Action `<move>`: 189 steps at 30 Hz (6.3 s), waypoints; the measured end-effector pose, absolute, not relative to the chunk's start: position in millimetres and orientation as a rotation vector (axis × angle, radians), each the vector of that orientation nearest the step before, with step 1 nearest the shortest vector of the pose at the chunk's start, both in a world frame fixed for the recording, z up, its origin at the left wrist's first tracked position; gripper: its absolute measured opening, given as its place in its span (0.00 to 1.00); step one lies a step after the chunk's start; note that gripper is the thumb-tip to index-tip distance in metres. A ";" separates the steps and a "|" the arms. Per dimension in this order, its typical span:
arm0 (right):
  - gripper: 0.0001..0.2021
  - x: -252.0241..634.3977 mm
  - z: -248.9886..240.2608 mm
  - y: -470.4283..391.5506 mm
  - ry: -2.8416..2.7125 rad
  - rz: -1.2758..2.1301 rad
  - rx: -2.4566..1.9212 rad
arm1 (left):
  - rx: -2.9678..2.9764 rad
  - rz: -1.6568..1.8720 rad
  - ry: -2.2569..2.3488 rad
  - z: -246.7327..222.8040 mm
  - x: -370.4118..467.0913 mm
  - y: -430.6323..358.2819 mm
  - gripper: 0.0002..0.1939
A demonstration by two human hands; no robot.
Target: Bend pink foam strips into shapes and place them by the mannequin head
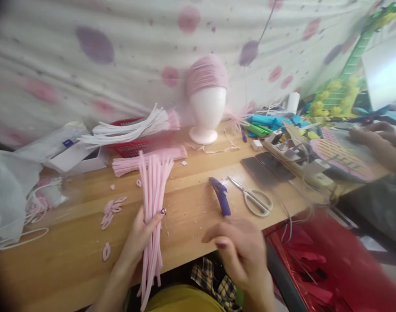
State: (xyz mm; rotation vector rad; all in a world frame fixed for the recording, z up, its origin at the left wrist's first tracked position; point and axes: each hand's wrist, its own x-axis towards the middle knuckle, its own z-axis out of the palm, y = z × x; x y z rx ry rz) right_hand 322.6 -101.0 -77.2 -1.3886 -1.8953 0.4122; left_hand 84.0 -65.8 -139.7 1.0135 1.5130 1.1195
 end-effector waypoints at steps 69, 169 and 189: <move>0.12 174.7 -107.0 23.2 -2.682 0.283 -0.534 | 1.349 1.381 2.122 -109.7 -71.2 -121.6 0.18; 0.29 162.5 -132.9 3.2 -2.292 0.774 -0.588 | 1.820 1.261 2.096 -156.8 -8.3 -136.7 0.07; 0.07 153.4 -133.2 1.6 -2.415 0.703 -0.329 | 1.929 1.527 1.886 -129.5 2.8 -120.0 0.08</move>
